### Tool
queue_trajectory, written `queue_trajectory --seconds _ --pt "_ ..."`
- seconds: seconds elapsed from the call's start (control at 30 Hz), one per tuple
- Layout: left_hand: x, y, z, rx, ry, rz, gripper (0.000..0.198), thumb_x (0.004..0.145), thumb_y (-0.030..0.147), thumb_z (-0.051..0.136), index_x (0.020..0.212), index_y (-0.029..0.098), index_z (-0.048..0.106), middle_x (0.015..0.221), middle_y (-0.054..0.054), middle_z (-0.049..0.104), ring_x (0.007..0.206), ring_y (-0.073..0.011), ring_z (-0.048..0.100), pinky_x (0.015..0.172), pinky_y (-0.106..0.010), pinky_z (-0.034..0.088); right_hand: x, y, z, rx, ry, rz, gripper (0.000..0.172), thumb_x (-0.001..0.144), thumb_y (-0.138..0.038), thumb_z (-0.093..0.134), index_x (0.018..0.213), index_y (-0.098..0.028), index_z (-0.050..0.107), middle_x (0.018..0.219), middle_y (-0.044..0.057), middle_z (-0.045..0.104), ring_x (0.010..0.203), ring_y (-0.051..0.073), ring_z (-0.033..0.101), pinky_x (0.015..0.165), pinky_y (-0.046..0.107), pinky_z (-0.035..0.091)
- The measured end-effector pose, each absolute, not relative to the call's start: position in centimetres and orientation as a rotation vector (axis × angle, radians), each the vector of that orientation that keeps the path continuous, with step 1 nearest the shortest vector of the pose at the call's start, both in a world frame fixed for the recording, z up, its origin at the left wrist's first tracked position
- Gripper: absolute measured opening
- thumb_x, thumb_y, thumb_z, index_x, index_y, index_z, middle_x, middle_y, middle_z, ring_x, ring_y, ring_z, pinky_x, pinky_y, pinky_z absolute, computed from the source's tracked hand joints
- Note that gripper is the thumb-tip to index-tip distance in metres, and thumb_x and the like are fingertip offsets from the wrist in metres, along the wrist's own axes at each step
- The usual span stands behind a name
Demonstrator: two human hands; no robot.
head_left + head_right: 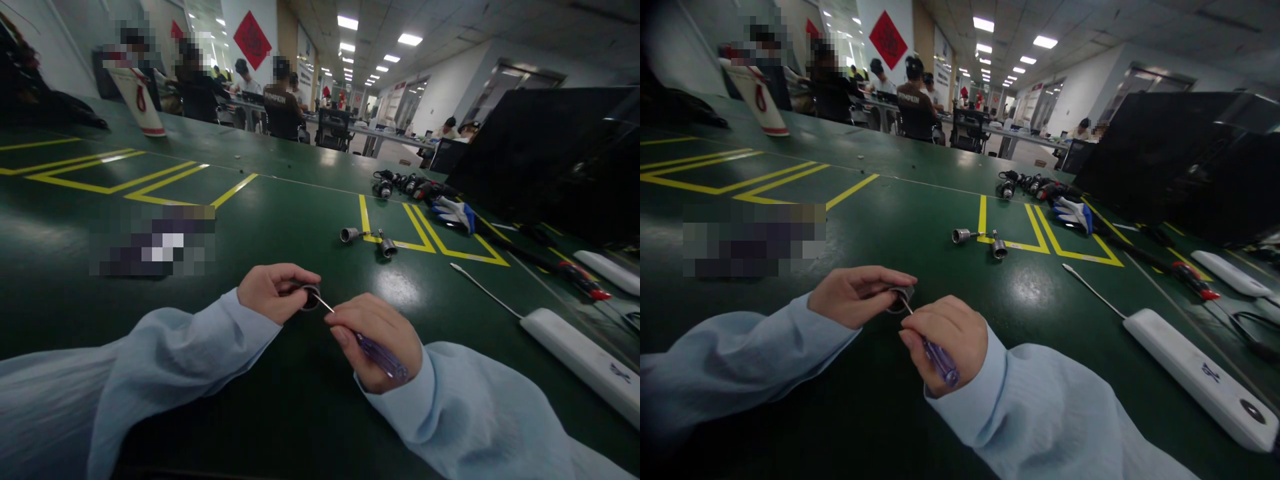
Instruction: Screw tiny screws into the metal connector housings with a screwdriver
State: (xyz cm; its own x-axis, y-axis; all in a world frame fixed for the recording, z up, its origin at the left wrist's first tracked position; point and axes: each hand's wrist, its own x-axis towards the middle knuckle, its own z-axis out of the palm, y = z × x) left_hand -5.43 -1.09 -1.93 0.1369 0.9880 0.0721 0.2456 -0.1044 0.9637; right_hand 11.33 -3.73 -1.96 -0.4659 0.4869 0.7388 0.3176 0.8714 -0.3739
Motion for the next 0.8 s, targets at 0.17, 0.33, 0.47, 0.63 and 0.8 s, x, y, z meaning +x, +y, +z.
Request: queue_trajectory --seconds 0.17,0.33,0.47,0.63,0.8 --pt "-5.3 -1.2 -2.0 1.523 1.264 1.080 0.020 0.062 0.016 0.054 0.079 0.012 0.064 0.074 -0.006 0.068 0.071 -0.0174 0.065 0.068 -0.028 0.054 11.3 -3.8 -1.8 -0.631 -2.130 0.192 0.010 0.075 -0.009 0.050 0.079 -0.008 0.059 0.070 0.010 0.065 0.064 0.013 0.058 0.061 0.026 0.047" --pt "-5.5 -0.2 -2.8 1.584 1.274 1.136 0.021 0.061 0.017 0.053 0.079 0.014 0.064 0.073 -0.005 0.069 0.072 -0.0181 0.065 0.068 -0.028 0.054 11.5 -3.8 -2.0 -0.570 -2.100 0.216 0.012 0.074 -0.009 0.050 0.082 -0.009 0.059 0.071 0.010 0.066 0.066 0.014 0.059 0.062 0.026 0.048" --pt "-6.6 3.8 -3.8 1.672 1.547 1.262 0.027 0.064 0.018 0.051 0.087 0.012 0.063 0.074 -0.005 0.068 0.069 -0.0166 0.065 0.066 -0.025 0.054 11.5 -3.7 -2.3 -0.545 -2.081 0.243 0.012 0.073 -0.009 0.051 0.081 -0.008 0.059 0.072 0.011 0.066 0.067 0.014 0.060 0.063 0.026 0.048" --pt "-9.3 11.8 -4.2 1.664 1.885 1.285 0.033 0.070 0.016 0.049 0.099 0.008 0.061 0.096 -0.011 0.064 0.081 -0.0191 0.063 0.075 -0.028 0.051 11.4 -3.4 -2.7 -0.574 -2.096 0.274 0.010 0.074 -0.012 0.050 0.078 -0.010 0.060 0.068 0.009 0.066 0.064 0.013 0.060 0.062 0.025 0.048" --pt "-11.9 18.9 -3.8 1.850 2.185 1.082 0.044 0.063 0.010 0.054 0.107 0.002 0.055 0.104 -0.010 0.060 0.103 -0.0230 0.051 0.092 -0.027 0.038 11.6 -3.5 -2.7 -0.590 -2.111 0.318 0.009 0.075 -0.014 0.050 0.077 -0.013 0.059 0.068 0.006 0.066 0.064 0.012 0.060 0.064 0.025 0.048"
